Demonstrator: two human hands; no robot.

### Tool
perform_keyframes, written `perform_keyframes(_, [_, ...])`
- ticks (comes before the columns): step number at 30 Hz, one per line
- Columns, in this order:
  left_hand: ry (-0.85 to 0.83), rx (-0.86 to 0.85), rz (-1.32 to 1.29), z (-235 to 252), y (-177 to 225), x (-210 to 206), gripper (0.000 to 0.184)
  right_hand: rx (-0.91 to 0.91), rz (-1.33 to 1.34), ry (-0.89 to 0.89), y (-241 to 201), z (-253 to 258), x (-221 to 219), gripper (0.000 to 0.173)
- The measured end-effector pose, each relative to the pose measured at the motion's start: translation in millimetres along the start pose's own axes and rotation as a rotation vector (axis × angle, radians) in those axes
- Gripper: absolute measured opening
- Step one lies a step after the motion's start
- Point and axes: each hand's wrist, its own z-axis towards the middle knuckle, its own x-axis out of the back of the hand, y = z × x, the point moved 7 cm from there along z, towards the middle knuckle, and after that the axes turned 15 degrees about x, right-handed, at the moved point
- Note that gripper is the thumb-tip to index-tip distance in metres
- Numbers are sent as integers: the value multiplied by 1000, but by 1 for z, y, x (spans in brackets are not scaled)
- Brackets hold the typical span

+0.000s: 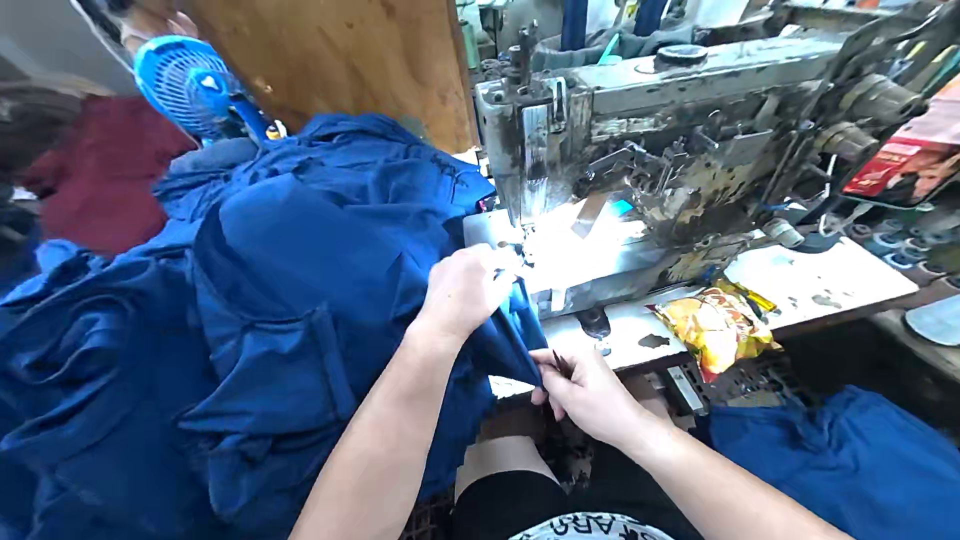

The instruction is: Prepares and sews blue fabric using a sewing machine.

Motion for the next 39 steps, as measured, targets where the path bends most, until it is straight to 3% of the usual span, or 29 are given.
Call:
perform_keyframes(5, [-404,376,12,55,-12,-26,23,-87,317,108,10,19,26,28])
perform_keyframes(7, [-357,344,31,81,-16,-37,22,-71,319,154,10,35,39,26])
perform_keyframes(10, [-130,130,-6,108,-30,-59,35,-52,294,173,12,48,44,25])
perform_keyframes(13, [-285,85,-47,104,-7,-43,34,-57,274,155,12,42,38,26])
perform_keyframes(16, [-236,-1,-79,108,-22,-62,31,-29,269,169,13,36,36,27])
perform_keyframes(19, [-252,100,-129,118,-45,-79,32,-3,252,205,16,43,38,26])
perform_keyframes(21, [-214,237,-179,118,-50,-65,18,6,232,224,17,53,38,24])
perform_keyframes(24, [-212,333,-88,89,-16,-3,13,10,233,247,16,66,38,22])
perform_keyframes(27, [-42,192,-27,36,23,34,8,21,245,269,16,69,37,20])
perform_keyframes(30, [12,207,-57,10,20,10,10,23,250,281,17,68,38,19])
perform_keyframes(33, [27,351,-138,1,-12,-13,22,12,248,280,19,64,33,19])
perform_keyframes(36, [31,327,-295,12,-21,-14,31,28,243,275,15,67,39,20])
perform_keyframes(39, [-8,348,-448,13,-22,-12,23,-37,310,247,15,66,37,22])
